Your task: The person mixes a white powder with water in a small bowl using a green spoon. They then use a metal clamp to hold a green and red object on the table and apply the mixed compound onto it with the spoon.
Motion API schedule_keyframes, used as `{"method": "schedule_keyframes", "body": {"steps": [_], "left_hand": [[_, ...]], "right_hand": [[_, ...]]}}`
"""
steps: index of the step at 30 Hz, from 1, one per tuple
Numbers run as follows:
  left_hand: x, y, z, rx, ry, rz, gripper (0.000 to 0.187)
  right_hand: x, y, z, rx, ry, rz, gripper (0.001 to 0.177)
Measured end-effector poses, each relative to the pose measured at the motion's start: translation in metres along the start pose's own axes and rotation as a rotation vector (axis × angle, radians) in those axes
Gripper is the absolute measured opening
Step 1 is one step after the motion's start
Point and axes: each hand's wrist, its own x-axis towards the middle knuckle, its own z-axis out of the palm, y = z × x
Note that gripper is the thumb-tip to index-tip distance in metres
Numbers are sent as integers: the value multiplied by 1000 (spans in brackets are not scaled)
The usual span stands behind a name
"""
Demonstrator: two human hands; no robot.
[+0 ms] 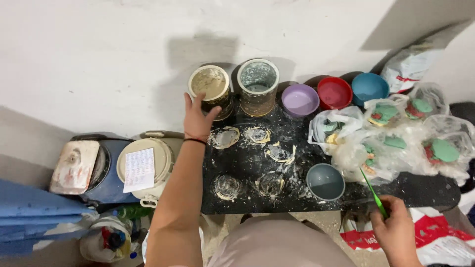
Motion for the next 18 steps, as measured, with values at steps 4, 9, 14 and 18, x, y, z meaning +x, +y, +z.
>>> {"method": "schedule_keyframes", "body": {"steps": [4,9,14,18], "left_hand": [[43,-43,28,43,113,156,45],[6,-15,0,19,182,140,33],[-72,-14,-39,168,239,460,42],[-130,32,-60,194,149,798,47]], "right_hand": [[-23,-26,-11,119,73,-103,43],[-26,-18,-19,156,116,-182,49],[-19,3,-9,667,211,-116,25],[-14,-52,-28,885,208,21,15]]}}
